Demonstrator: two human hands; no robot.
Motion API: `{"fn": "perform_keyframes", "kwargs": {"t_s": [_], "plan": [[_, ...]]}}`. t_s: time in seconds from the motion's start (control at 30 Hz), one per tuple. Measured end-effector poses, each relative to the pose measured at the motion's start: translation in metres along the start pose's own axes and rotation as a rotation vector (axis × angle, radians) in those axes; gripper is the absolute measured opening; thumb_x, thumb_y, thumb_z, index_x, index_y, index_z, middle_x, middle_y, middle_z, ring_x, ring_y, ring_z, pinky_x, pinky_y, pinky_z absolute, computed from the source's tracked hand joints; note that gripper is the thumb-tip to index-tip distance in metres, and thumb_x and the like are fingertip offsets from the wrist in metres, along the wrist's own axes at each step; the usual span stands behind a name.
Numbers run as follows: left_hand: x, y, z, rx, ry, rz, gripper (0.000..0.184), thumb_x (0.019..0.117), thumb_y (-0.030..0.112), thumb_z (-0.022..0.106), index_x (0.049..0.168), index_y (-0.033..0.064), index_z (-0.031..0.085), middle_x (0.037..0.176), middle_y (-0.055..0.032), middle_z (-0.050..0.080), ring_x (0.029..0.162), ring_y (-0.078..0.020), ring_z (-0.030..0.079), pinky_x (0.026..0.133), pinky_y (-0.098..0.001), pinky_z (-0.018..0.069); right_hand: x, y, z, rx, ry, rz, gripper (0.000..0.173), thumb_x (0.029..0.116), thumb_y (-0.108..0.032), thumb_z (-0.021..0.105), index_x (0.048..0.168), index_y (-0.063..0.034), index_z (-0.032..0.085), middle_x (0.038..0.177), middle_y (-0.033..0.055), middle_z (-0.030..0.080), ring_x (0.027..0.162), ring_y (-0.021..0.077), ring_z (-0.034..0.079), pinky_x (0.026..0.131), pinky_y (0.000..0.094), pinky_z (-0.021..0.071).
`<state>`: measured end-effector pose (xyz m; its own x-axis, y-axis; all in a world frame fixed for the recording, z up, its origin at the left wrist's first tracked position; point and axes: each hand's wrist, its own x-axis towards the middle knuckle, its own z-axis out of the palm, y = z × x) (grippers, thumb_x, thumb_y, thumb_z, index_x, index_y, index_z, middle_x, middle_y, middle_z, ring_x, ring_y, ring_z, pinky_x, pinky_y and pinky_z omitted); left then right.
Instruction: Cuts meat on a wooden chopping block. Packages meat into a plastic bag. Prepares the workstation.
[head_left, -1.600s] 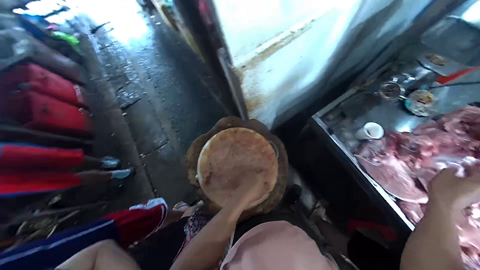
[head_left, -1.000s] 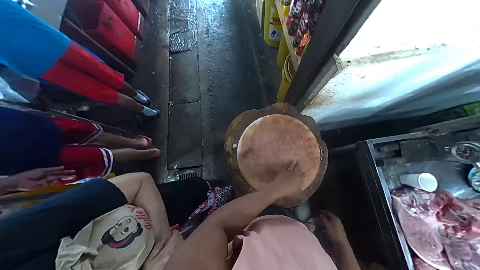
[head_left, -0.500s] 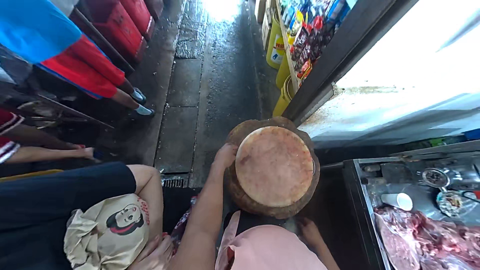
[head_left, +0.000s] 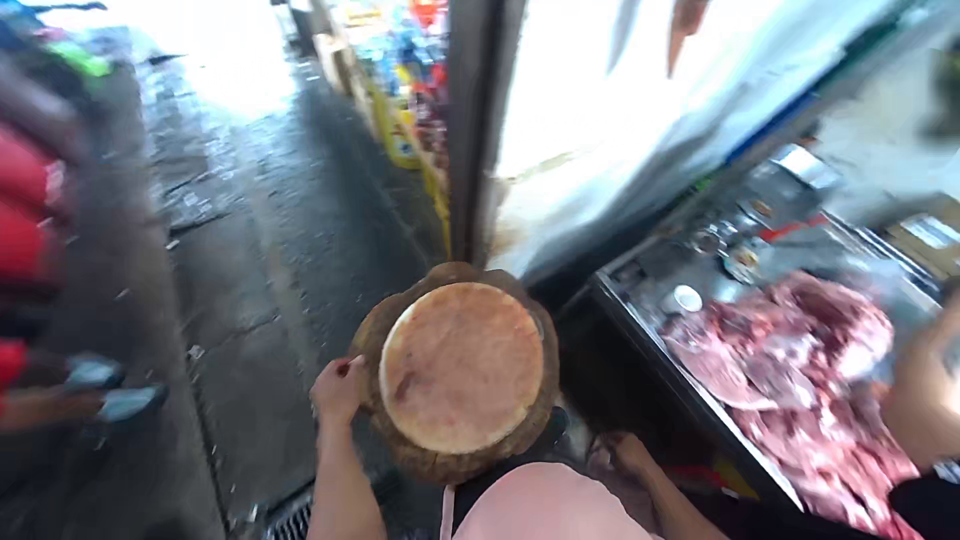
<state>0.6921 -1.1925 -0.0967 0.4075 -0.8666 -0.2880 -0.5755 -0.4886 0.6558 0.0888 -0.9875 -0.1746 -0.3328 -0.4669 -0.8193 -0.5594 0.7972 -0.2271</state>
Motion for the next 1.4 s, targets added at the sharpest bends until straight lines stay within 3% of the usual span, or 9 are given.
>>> {"fn": "perform_keyframes", "kwargs": {"t_s": [0.17, 0.23, 0.4, 0.6, 0.83, 0.9, 1.07, 1.23, 1.4], "plan": [[0.019, 0.05, 0.002, -0.133, 0.03, 0.064, 0.037, 0.1026, 0.028, 0.062, 0.126, -0.0004, 0.065, 0.106, -0.0205, 0.07, 0.083, -0.0282, 0.07, 0.078, -0.0517, 0.0598, -0.013, -0.033, 0.01, 0.068, -0.009, -0.028, 0.04, 0.1023, -0.033, 0.06, 0.134, -0.0091, 0.066, 0.126, 0.0203, 0.069, 0.116, 0.0368, 0.067, 0.102, 0.0603, 0.0522], [0.025, 0.086, 0.003, -0.107, 0.018, 0.13, 0.042, 0.1008, 0.029, 0.064, 0.129, -0.0016, 0.062, 0.109, -0.0214, 0.069, 0.087, -0.0289, 0.07, 0.08, -0.0519, 0.0596, -0.017, -0.035, 0.022, 0.093, -0.016, -0.061, 0.04, 0.1016, -0.032, 0.059, 0.132, -0.0081, 0.066, 0.124, 0.0189, 0.07, 0.115, 0.035, 0.068, 0.101, 0.0587, 0.0531], [0.02, 0.161, 0.022, 0.12, -0.094, 0.368, 0.034, 0.0991, 0.031, 0.068, 0.118, 0.003, 0.069, 0.1, -0.0149, 0.072, 0.092, -0.0257, 0.069, 0.087, -0.0495, 0.0557, -0.018, -0.017, 0.06, 0.086, -0.064, -0.087, 0.039, 0.1025, -0.032, 0.057, 0.129, -0.0061, 0.068, 0.124, 0.0202, 0.07, 0.119, 0.0364, 0.065, 0.105, 0.061, 0.0487], [0.026, 0.161, 0.092, 0.465, -0.222, 0.503, 0.032, 0.1028, 0.024, 0.06, 0.124, 0.0034, 0.07, 0.123, -0.0251, 0.067, 0.119, -0.0412, 0.063, 0.106, -0.0597, 0.0476, -0.018, 0.022, 0.072, 0.194, -0.016, 0.004, 0.038, 0.1007, -0.032, 0.06, 0.126, -0.0054, 0.07, 0.125, 0.0216, 0.069, 0.121, 0.0373, 0.064, 0.106, 0.0608, 0.0483], [0.0, 0.189, 0.108, 0.406, -0.118, 0.434, 0.039, 0.0976, 0.022, 0.064, 0.133, 0.0071, 0.066, 0.135, -0.0244, 0.061, 0.13, -0.04, 0.056, 0.11, -0.0582, 0.0443, -0.029, 0.041, 0.061, 0.276, 0.038, 0.111, 0.039, 0.1014, -0.034, 0.058, 0.128, -0.0073, 0.069, 0.127, 0.0208, 0.068, 0.122, 0.0371, 0.064, 0.105, 0.0619, 0.0482], [-0.01, 0.213, 0.119, 0.337, -0.133, 0.464, 0.04, 0.0971, 0.02, 0.065, 0.134, 0.0043, 0.065, 0.13, -0.0242, 0.063, 0.124, -0.039, 0.059, 0.107, -0.0573, 0.0462, -0.038, 0.039, 0.057, 0.285, 0.059, 0.135, 0.038, 0.102, -0.033, 0.057, 0.128, -0.0087, 0.069, 0.126, 0.0206, 0.068, 0.122, 0.0371, 0.064, 0.104, 0.0619, 0.0494], [-0.071, 0.281, 0.192, 0.122, -0.521, 0.704, 0.046, 0.0998, 0.021, 0.066, 0.141, 0.0024, 0.058, 0.114, -0.0159, 0.072, 0.1, -0.0252, 0.071, 0.092, -0.0468, 0.058, -0.039, 0.048, 0.047, 0.343, 0.109, 0.162, 0.036, 0.1026, -0.03, 0.056, 0.13, -0.0107, 0.069, 0.126, 0.0189, 0.069, 0.122, 0.0358, 0.065, 0.105, 0.0602, 0.0496], [-0.147, 0.344, 0.295, -0.058, -0.906, 0.734, 0.064, 0.0948, 0.021, 0.071, 0.152, 0.005, 0.046, 0.11, -0.007, 0.073, 0.079, -0.0154, 0.071, 0.071, -0.0363, 0.0623, -0.002, 0.073, 0.016, 0.328, 0.034, 0.113, 0.038, 0.1024, -0.033, 0.056, 0.13, -0.0098, 0.069, 0.125, 0.0194, 0.07, 0.12, 0.0367, 0.066, 0.104, 0.061, 0.0505], [-0.197, 0.395, 0.407, 0.114, -0.944, 0.819, 0.083, 0.0911, 0.031, 0.077, 0.16, 0.012, 0.034, 0.141, -0.0122, 0.059, 0.092, -0.0204, 0.071, 0.076, -0.0415, 0.0624, 0.018, 0.107, -0.046, 0.487, 0.112, 0.081, 0.038, 0.1035, -0.033, 0.054, 0.131, -0.0109, 0.068, 0.125, 0.0186, 0.07, 0.12, 0.0371, 0.065, 0.104, 0.0626, 0.0498]]}}
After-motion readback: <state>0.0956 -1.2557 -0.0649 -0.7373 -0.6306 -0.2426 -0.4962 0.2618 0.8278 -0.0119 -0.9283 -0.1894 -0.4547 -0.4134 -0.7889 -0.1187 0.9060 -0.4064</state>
